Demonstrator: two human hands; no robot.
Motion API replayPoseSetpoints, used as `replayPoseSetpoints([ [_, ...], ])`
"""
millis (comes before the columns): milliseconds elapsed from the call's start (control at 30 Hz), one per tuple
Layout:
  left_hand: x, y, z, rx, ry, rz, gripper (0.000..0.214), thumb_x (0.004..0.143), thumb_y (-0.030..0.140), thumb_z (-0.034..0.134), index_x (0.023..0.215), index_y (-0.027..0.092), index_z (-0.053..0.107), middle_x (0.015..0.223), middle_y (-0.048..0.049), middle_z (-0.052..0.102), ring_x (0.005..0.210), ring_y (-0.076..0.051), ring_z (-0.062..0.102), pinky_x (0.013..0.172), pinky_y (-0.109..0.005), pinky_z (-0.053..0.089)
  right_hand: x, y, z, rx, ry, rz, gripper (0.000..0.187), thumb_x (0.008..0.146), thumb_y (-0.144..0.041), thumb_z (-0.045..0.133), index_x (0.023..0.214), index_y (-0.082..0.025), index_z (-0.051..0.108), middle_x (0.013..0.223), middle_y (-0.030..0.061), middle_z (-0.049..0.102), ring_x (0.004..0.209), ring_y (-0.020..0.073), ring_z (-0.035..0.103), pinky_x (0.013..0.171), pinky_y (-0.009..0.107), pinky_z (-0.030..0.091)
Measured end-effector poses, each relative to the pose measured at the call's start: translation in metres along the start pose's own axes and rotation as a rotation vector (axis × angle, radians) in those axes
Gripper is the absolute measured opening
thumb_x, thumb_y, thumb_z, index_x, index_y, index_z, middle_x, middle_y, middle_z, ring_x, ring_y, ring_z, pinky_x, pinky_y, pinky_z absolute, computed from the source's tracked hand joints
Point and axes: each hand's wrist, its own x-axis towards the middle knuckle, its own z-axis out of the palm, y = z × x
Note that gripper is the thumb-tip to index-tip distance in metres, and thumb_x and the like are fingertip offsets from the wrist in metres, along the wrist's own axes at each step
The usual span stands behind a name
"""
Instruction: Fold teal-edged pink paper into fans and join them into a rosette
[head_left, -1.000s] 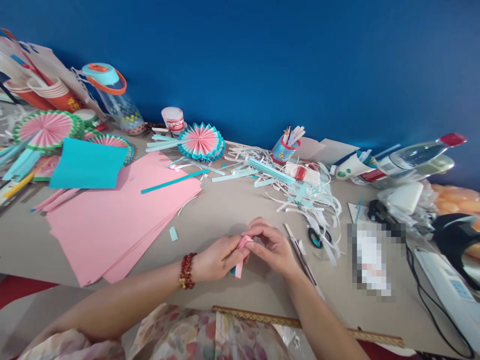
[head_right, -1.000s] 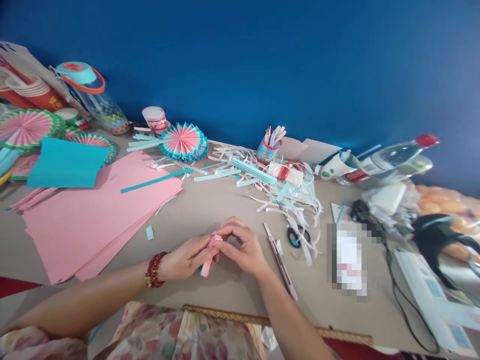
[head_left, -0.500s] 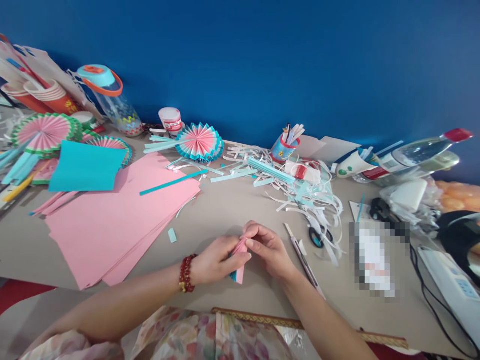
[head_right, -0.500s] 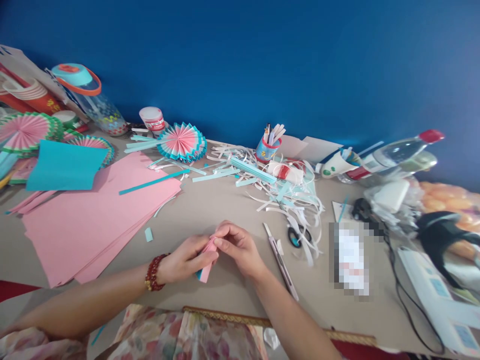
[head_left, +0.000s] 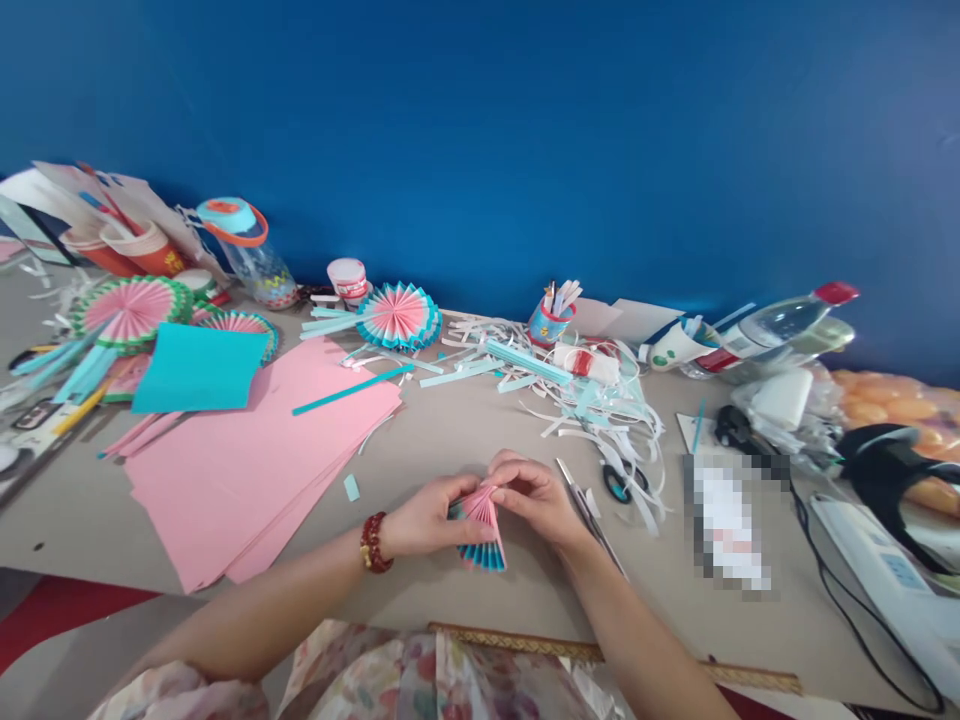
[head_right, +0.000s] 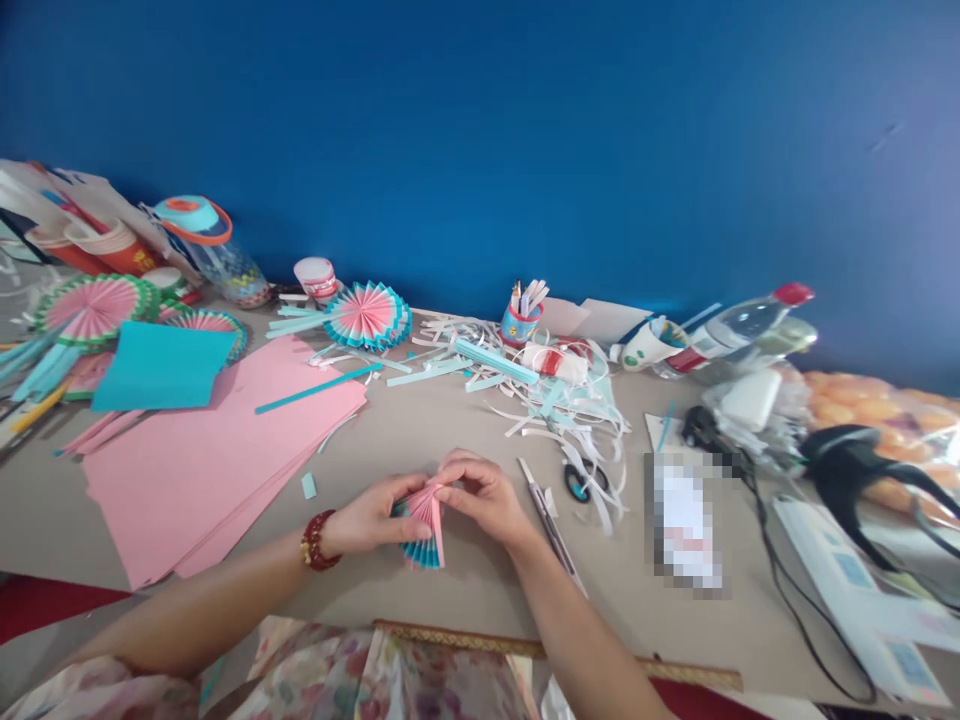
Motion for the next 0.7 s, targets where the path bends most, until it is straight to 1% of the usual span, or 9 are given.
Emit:
replayPoseSetpoints([
  [33,0.001,-0.001,-0.001,-0.114,-0.010,-0.027,0.041,0.078,0.054,0.067,0.094,0.017,0.061,0.084,-0.0014,0.059,0.076,-0.016,0.053,0.068,-0.026,0.044,0.000,-0.001,-0.003,-0.012,0.019,-0.018,0.021,0.083,-0.042,0.073,0.085,-0.021,0.073,0.081,0.0039,0.065,0.078,0.0171,0.061,0.072,0.032,0.051],
  [100,0.002,-0.001,-0.003,-0.379,-0.002,-0.104,0.053,0.083,0.065,0.056,0.102,0.017,0.062,0.085,-0.0042,0.061,0.069,-0.016,0.056,0.061,-0.027,0.046,0.000,0.000,-0.006,0.000,0.082,-0.050,0.020,0.082,-0.041,0.074,0.084,-0.021,0.074,0.080,0.0039,0.065,0.078,0.0176,0.062,0.073,0.033,0.052],
  [133,0.003,-0.001,-0.004,-0.478,0.023,-0.129,0.058,0.085,0.068,0.050,0.107,0.016,0.062,0.087,-0.0058,0.063,0.066,-0.016,0.057,0.058,-0.028,0.047,-0.001,0.000,-0.006,0.021,0.117,-0.066,0.019,0.081,-0.040,0.074,0.084,-0.021,0.074,0.081,0.0039,0.066,0.079,0.0178,0.063,0.074,0.033,0.052],
  [200,0.004,0.001,-0.006,-0.570,0.105,-0.125,0.058,0.086,0.067,0.051,0.112,0.016,0.063,0.091,-0.0077,0.065,0.064,-0.015,0.057,0.055,-0.028,0.048,-0.002,0.001,-0.006,0.067,0.160,-0.106,0.013,0.081,-0.035,0.075,0.085,-0.022,0.074,0.083,0.0039,0.067,0.080,0.0179,0.064,0.074,0.033,0.053],
  [300,0.004,0.002,-0.009,-0.580,0.218,-0.067,0.049,0.083,0.053,0.065,0.117,0.018,0.063,0.093,-0.0066,0.066,0.064,-0.013,0.056,0.055,-0.024,0.046,-0.002,0.001,-0.005,0.095,0.171,-0.164,0.007,0.080,-0.027,0.076,0.087,-0.024,0.076,0.084,0.0040,0.069,0.080,0.0182,0.065,0.074,0.033,0.052],
  [367,0.005,0.001,-0.010,-0.593,0.237,-0.037,0.043,0.083,0.046,0.069,0.115,0.019,0.064,0.094,-0.0055,0.067,0.068,-0.013,0.058,0.058,-0.023,0.047,-0.002,-0.001,-0.004,0.090,0.189,-0.195,0.009,0.081,-0.024,0.076,0.089,-0.026,0.077,0.084,0.0038,0.069,0.080,0.0183,0.066,0.073,0.033,0.053],
  [533,0.007,-0.005,-0.010,-0.521,0.307,0.036,0.032,0.083,0.038,0.073,0.107,0.019,0.067,0.103,-0.0058,0.069,0.093,-0.019,0.062,0.086,-0.030,0.049,-0.002,-0.006,-0.003,0.050,0.212,-0.231,0.013,0.082,-0.021,0.074,0.092,-0.027,0.077,0.087,0.0041,0.070,0.082,0.0186,0.066,0.076,0.034,0.053],
  [600,0.008,-0.008,-0.011,-0.443,0.344,0.054,0.033,0.083,0.039,0.071,0.109,0.019,0.067,0.105,-0.0063,0.069,0.098,-0.020,0.062,0.091,-0.032,0.048,-0.001,-0.005,-0.003,0.057,0.195,-0.235,0.015,0.082,-0.020,0.074,0.095,-0.028,0.077,0.088,0.0043,0.070,0.084,0.0185,0.066,0.076,0.033,0.053],
  [700,0.008,-0.011,-0.015,-0.337,0.346,0.096,0.033,0.087,0.040,0.067,0.112,0.018,0.066,0.107,-0.0065,0.068,0.101,-0.021,0.060,0.094,-0.033,0.047,0.000,-0.002,-0.005,0.075,0.156,-0.225,0.018,0.082,-0.018,0.074,0.098,-0.028,0.076,0.090,0.0044,0.069,0.085,0.0181,0.066,0.077,0.032,0.053],
])
